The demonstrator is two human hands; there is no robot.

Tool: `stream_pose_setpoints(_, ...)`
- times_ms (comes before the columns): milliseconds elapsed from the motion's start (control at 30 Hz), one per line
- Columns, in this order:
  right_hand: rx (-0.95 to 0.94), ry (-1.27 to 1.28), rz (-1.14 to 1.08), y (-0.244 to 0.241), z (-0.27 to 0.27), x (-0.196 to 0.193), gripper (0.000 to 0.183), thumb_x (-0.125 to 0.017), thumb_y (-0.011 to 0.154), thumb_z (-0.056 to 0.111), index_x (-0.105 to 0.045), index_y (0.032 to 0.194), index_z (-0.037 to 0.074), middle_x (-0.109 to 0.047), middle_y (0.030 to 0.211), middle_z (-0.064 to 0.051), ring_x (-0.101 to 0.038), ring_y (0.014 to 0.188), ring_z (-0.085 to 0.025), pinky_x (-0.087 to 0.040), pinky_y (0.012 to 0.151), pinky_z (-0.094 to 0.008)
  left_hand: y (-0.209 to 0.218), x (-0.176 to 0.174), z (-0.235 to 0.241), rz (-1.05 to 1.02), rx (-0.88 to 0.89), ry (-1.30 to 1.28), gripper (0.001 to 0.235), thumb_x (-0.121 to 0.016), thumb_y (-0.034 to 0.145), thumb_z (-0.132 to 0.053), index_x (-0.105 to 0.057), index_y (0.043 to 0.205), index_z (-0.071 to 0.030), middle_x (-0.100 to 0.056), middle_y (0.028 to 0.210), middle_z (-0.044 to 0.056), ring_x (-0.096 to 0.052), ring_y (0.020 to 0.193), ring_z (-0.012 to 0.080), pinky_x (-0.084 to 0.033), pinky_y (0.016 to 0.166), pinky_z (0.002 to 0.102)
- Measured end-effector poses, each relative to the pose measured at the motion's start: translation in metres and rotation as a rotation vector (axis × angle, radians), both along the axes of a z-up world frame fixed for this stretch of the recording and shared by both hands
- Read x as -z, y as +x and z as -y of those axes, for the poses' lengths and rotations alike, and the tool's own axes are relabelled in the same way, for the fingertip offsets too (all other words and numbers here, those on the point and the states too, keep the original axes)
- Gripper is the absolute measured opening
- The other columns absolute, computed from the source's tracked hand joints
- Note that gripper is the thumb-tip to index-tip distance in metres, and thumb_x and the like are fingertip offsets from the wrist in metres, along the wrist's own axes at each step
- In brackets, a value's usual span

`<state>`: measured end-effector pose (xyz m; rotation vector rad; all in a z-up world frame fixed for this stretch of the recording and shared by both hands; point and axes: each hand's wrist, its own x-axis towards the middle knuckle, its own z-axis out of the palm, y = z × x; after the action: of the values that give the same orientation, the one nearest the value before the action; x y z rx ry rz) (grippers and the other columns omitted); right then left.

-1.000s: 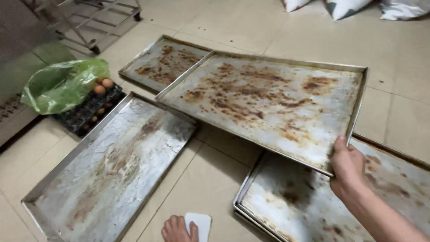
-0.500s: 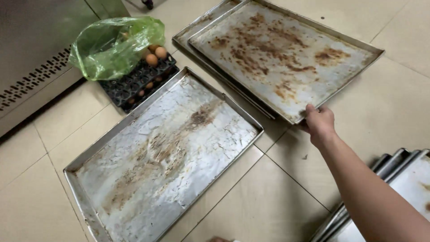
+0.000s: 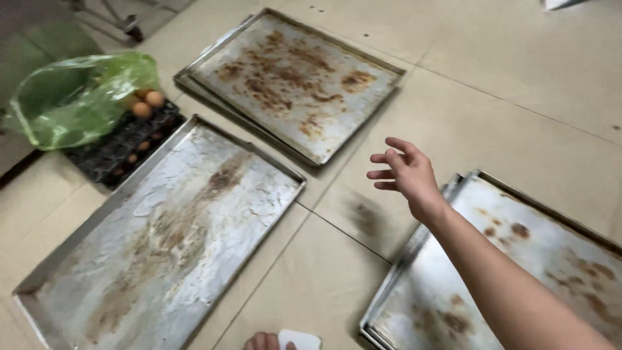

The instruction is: Scraping burnt residue off metal baking trays using a plastic scraper.

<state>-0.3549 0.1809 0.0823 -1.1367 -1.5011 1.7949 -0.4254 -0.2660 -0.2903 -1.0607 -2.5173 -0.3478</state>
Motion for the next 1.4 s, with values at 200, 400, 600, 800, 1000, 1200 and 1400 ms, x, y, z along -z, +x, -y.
stream_pose_setpoints(200,0.124,0.046,0.210,0.200,0.019,-0.009,0.048,-0.049,0.104,0.027,-0.047,0.147,0.008,-0.071,0.119,-0.011,-0.074,0.093,-0.023,-0.059,0.077,-0.039,-0.007,-0.083,-0.006,0.183,0.010,-0.045,0.049,-0.068,0.070,-0.051,-0.071,0.091,-0.006,-0.061,0.097,0.016,-0.057,0.098,0.0390,-0.042,0.090,0.059)
stream_pose_setpoints(400,0.128,0.256,0.684,0.437,0.076,-0.001,0.044,-0.052,0.101,0.031,-0.059,0.139,0.012,-0.075,0.118,-0.010,-0.074,0.099,-0.024,-0.057,0.084,-0.041,0.006,-0.119,-0.015,0.176,-0.022,-0.100,0.049,-0.061,0.090,-0.053,-0.070,0.102,-0.006,-0.061,0.112,0.015,-0.055,0.116,0.0364,-0.040,0.105,0.055)
stream_pose_setpoints(600,0.097,0.712,1.142,0.613,0.163,0.036,0.058,-0.061,0.092,0.035,-0.053,0.144,0.011,-0.065,0.130,-0.020,-0.062,0.117,-0.037,-0.048,0.100,-0.046,-0.001,-0.158,-0.054,0.411,-0.008,0.080,0.054,-0.060,0.103,-0.050,-0.064,0.109,0.003,-0.066,0.109,0.027,-0.062,0.107,0.0445,-0.047,0.095,0.056)
stream_pose_setpoints(800,0.445,0.346,1.046,0.675,0.226,0.099,0.061,-0.054,0.098,0.037,-0.043,0.153,0.011,-0.065,0.130,-0.026,-0.064,0.117,-0.043,-0.049,0.101,-0.049,0.028,-0.237,-0.149,0.933,0.241,0.608,0.032,-0.060,0.114,-0.027,-0.057,0.124,0.004,-0.068,0.114,0.016,-0.067,0.101,0.0248,-0.054,0.085,0.040)
stream_pose_setpoints(1000,0.528,0.197,0.821,0.645,0.255,0.103,0.054,-0.039,0.105,0.032,-0.035,0.156,0.016,-0.063,0.131,-0.027,-0.061,0.121,-0.046,-0.046,0.101,-0.052,0.082,-0.286,-0.218,1.011,0.552,0.340,0.045,-0.071,0.094,-0.018,-0.049,0.127,0.002,-0.067,0.114,0.017,-0.068,0.099,0.0267,-0.057,0.082,0.038)
stream_pose_setpoints(1200,0.585,0.242,0.889,0.634,0.257,0.100,0.053,-0.038,0.106,0.029,-0.036,0.158,0.016,-0.060,0.135,-0.029,-0.057,0.122,-0.051,-0.044,0.102,-0.056,0.075,-0.283,-0.247,0.613,0.487,-0.138,0.053,-0.070,0.088,-0.028,-0.045,0.123,0.002,-0.068,0.107,0.034,-0.067,0.100,0.0502,-0.053,0.088,0.055)
stream_pose_setpoints(1400,0.631,0.295,0.899,0.628,0.261,0.098,0.051,-0.038,0.107,0.027,-0.040,0.156,0.014,-0.062,0.130,-0.029,-0.059,0.117,-0.051,-0.046,0.099,-0.056,0.146,-0.263,-0.250,0.668,0.484,-0.123,0.060,-0.076,0.080,-0.023,-0.045,0.127,-0.002,-0.069,0.103,0.032,-0.068,0.097,0.0504,-0.055,0.086,0.055)
